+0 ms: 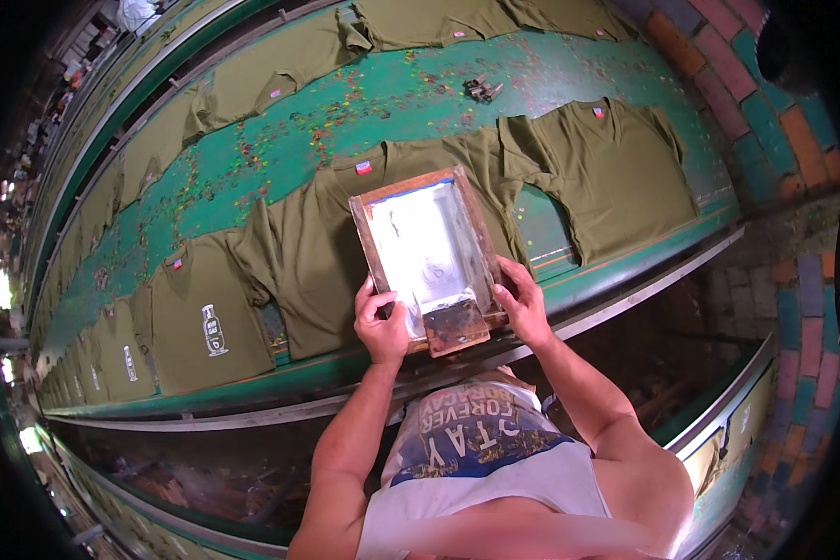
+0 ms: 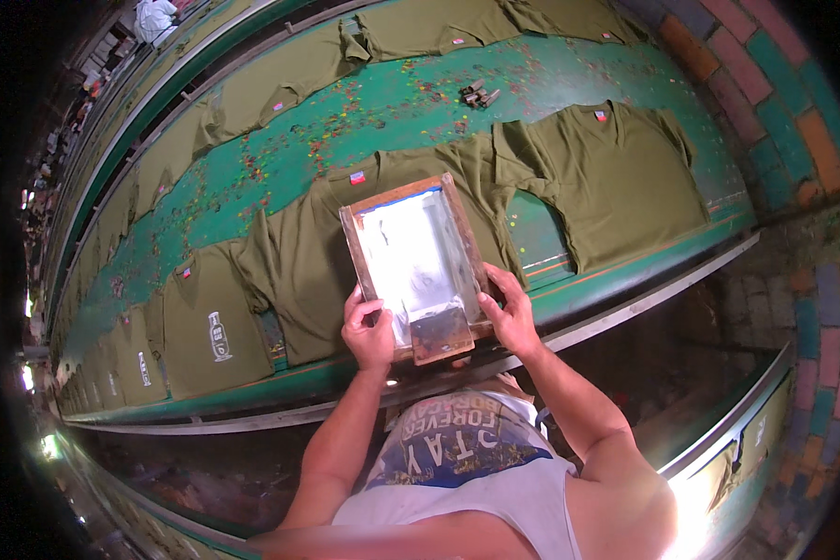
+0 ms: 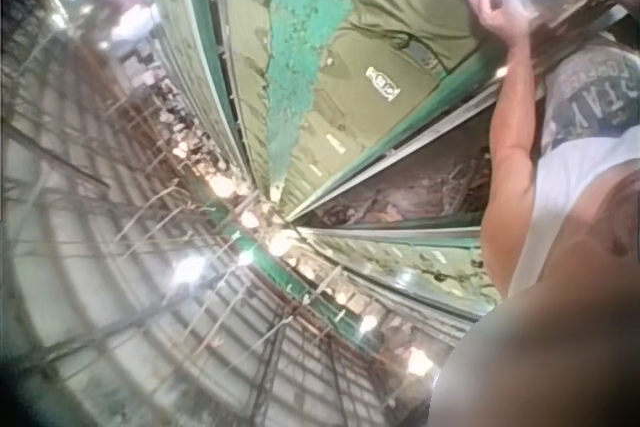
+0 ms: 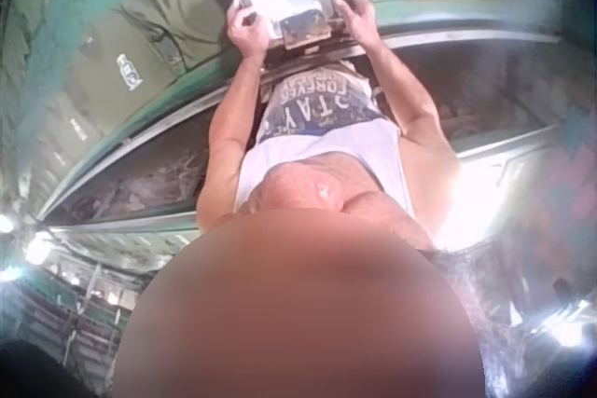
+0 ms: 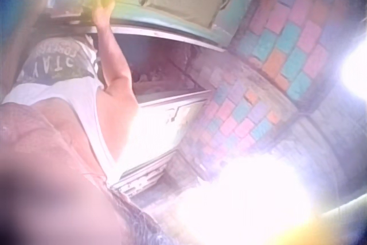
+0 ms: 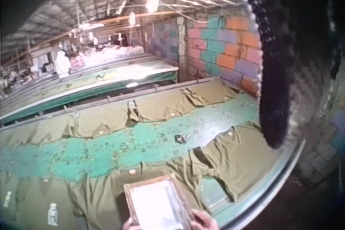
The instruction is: The person uses a squeegee to spread white ink across a screen-printing frame held over a green t-shirt on a conveyor belt. The person repeatedly wipes the ink across the screen and lifts the frame to move to the next shirt.
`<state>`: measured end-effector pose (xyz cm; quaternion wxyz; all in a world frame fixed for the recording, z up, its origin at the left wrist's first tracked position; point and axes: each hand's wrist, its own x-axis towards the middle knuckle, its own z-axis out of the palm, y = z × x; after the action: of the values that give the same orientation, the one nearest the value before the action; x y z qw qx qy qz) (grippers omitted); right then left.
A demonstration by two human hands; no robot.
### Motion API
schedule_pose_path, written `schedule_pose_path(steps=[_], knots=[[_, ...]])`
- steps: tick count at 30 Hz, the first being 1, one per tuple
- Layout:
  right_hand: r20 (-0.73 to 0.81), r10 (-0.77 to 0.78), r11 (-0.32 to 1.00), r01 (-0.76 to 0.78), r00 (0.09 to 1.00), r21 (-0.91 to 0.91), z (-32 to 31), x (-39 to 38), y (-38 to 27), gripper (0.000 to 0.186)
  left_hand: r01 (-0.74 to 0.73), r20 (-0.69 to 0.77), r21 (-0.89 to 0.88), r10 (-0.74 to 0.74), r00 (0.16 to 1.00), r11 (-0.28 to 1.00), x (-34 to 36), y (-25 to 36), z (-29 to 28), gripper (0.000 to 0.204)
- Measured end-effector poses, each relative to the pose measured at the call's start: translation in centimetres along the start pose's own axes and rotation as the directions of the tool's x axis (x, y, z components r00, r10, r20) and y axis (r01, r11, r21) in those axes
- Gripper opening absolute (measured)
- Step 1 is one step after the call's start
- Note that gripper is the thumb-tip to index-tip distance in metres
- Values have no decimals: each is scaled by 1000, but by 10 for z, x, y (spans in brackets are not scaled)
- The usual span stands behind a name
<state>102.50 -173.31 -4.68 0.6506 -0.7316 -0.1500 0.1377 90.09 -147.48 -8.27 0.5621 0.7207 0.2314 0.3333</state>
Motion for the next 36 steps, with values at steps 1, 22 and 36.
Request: schedule_pose_path(steps=[1,22,36], knots=[[9,-8,1000,8,1000,-14,-2,2,2,58,8,1,-10,-8,1000,1000,1,-1,1,18],[76,-64,992,72,995,-103,-9,9,18,48,45,4,-89,-45,999,995,5,-15,0,14],[-148,113,993,-115,983,-10,2,11,0,41,4,-19,-152,-7,1000,988,5,-21,5,39]])
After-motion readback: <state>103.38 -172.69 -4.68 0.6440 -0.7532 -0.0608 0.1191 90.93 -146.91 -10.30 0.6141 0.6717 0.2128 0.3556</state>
